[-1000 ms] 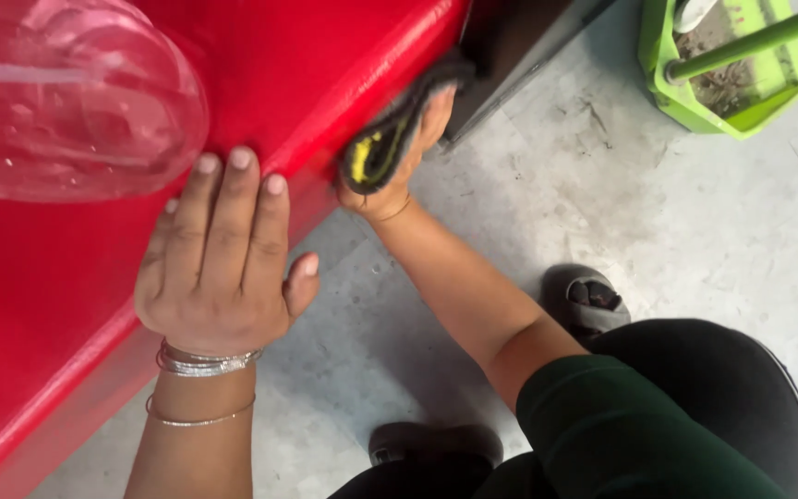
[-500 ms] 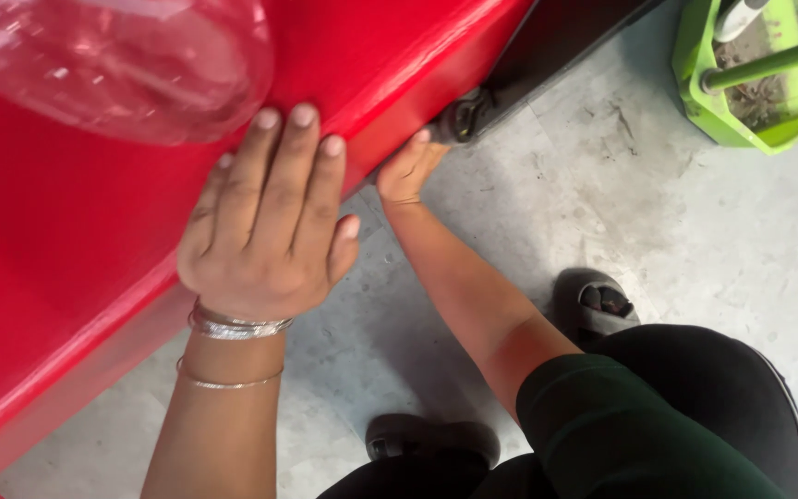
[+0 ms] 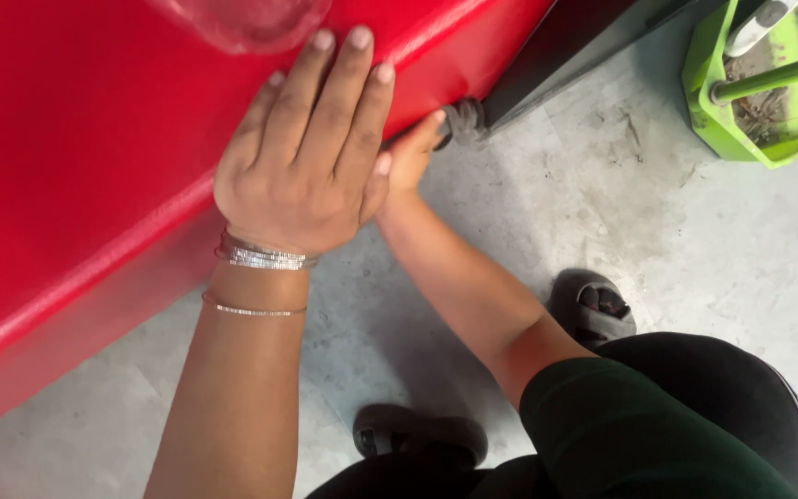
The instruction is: The person wipes a red surface with a cloth, repeatedly spraying it with a spray bottle and scrubbing different areas. The person moves along the surface, cleaning edges and corners while maintaining contact with the cloth.
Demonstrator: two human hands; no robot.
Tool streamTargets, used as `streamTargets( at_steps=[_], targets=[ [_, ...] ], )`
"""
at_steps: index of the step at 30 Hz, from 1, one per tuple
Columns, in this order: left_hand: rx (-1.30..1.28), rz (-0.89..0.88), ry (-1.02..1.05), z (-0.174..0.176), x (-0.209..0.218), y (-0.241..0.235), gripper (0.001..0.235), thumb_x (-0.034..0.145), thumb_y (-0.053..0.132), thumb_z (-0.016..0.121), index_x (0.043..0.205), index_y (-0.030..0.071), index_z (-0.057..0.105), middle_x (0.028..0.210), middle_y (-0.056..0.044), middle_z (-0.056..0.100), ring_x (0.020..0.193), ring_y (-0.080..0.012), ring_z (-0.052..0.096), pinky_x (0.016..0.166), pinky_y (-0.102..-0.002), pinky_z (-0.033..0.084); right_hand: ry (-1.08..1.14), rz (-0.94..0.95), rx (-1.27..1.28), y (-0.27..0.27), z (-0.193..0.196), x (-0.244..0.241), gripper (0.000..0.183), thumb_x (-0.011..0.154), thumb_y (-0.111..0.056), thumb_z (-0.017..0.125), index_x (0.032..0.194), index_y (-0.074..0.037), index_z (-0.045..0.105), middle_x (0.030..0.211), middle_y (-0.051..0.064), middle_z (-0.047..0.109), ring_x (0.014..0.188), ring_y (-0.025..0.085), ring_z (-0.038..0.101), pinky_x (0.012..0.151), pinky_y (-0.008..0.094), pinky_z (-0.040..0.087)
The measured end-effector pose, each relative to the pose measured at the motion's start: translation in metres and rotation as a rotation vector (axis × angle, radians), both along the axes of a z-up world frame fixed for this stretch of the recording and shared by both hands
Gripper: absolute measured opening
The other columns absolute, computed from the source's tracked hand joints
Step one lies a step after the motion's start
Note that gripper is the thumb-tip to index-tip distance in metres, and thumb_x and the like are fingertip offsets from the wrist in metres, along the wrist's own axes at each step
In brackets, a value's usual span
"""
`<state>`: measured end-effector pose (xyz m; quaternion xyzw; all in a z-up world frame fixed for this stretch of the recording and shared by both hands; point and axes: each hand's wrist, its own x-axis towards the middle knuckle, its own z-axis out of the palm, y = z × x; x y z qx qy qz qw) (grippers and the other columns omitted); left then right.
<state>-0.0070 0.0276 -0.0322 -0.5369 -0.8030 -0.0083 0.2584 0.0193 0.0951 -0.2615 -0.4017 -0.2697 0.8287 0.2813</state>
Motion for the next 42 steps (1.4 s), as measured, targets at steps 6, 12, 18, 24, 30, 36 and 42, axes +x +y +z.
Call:
streamTargets(
  at_steps=[6, 12, 18, 24, 30, 36, 42],
  targets=[
    [0.062, -0.021, -0.176, 0.01, 0.003, -0.001, 0.053, 0.109, 0.035, 0.043, 0.146, 0.003, 0.065, 0.15, -0.014, 0.06, 0.139, -0.0307, 0.059, 0.111, -0.045, 0.053, 0.005, 0.131, 0.872, -0.078, 0.056, 0.017, 0.057, 0.113, -0.049, 0.028, 0.145, -0.003, 0.04, 0.149, 0.015, 0.055, 0.132, 0.028, 0.058, 0.111, 0.04, 0.049],
    [0.137, -0.005, -0.454, 0.025, 0.007, -0.005, 0.056, 0.104, 0.04, 0.051, 0.144, 0.002, 0.065, 0.147, -0.017, 0.061, 0.139, -0.0344, 0.058, 0.113, -0.051, 0.052, 0.005, 0.222, 1.155, -0.077, 0.03, 0.031, 0.058, 0.112, -0.049, 0.031, 0.145, -0.003, 0.041, 0.149, 0.015, 0.055, 0.132, 0.028, 0.058, 0.112, 0.04, 0.048],
    [0.148, -0.037, -0.415, 0.016, 0.005, -0.007, 0.048, 0.11, 0.038, 0.049, 0.14, 0.006, 0.07, 0.15, -0.017, 0.06, 0.143, -0.0324, 0.057, 0.116, -0.049, 0.052, -0.049, 0.245, 1.171, -0.075, -0.009, 0.056, 0.058, 0.112, -0.049, 0.033, 0.146, -0.002, 0.041, 0.149, 0.015, 0.055, 0.133, 0.027, 0.057, 0.113, 0.04, 0.047],
    [0.167, -0.048, -0.318, 0.01, 0.003, -0.005, 0.051, 0.109, 0.033, 0.04, 0.132, 0.004, 0.075, 0.145, -0.017, 0.064, 0.14, -0.0313, 0.059, 0.113, -0.047, 0.054, -0.089, 0.253, 1.061, -0.074, -0.054, 0.067, 0.059, 0.111, -0.049, 0.035, 0.146, -0.002, 0.041, 0.149, 0.014, 0.055, 0.133, 0.027, 0.057, 0.114, 0.04, 0.047],
    [0.164, -0.064, -0.275, 0.0, 0.001, -0.008, 0.052, 0.11, 0.029, 0.036, 0.131, 0.003, 0.076, 0.144, -0.018, 0.065, 0.139, -0.031, 0.059, 0.113, -0.046, 0.054, -0.186, 0.21, 0.784, -0.086, -0.083, 0.072, 0.06, 0.11, -0.048, 0.038, 0.147, -0.002, 0.041, 0.149, 0.014, 0.055, 0.134, 0.027, 0.057, 0.115, 0.039, 0.046],
    [0.177, -0.06, -0.256, 0.001, 0.002, -0.009, 0.048, 0.109, 0.028, 0.041, 0.131, 0.002, 0.076, 0.144, -0.018, 0.064, 0.138, -0.0313, 0.059, 0.113, -0.046, 0.053, 0.007, 0.068, -0.018, -0.038, -0.05, 0.015, 0.06, 0.109, -0.048, 0.04, 0.147, -0.001, 0.042, 0.149, 0.014, 0.054, 0.135, 0.027, 0.056, 0.115, 0.039, 0.045],
    [0.182, -0.028, -0.252, 0.009, 0.004, -0.004, 0.039, 0.107, 0.031, 0.058, 0.126, 0.003, 0.076, 0.142, -0.016, 0.064, 0.134, -0.0303, 0.059, 0.108, -0.046, 0.054, -0.003, 0.076, 0.667, -0.05, 0.016, 0.004, 0.061, 0.108, -0.048, 0.042, 0.148, -0.001, 0.042, 0.149, 0.013, 0.054, 0.135, 0.027, 0.056, 0.116, 0.039, 0.044]
  ],
)
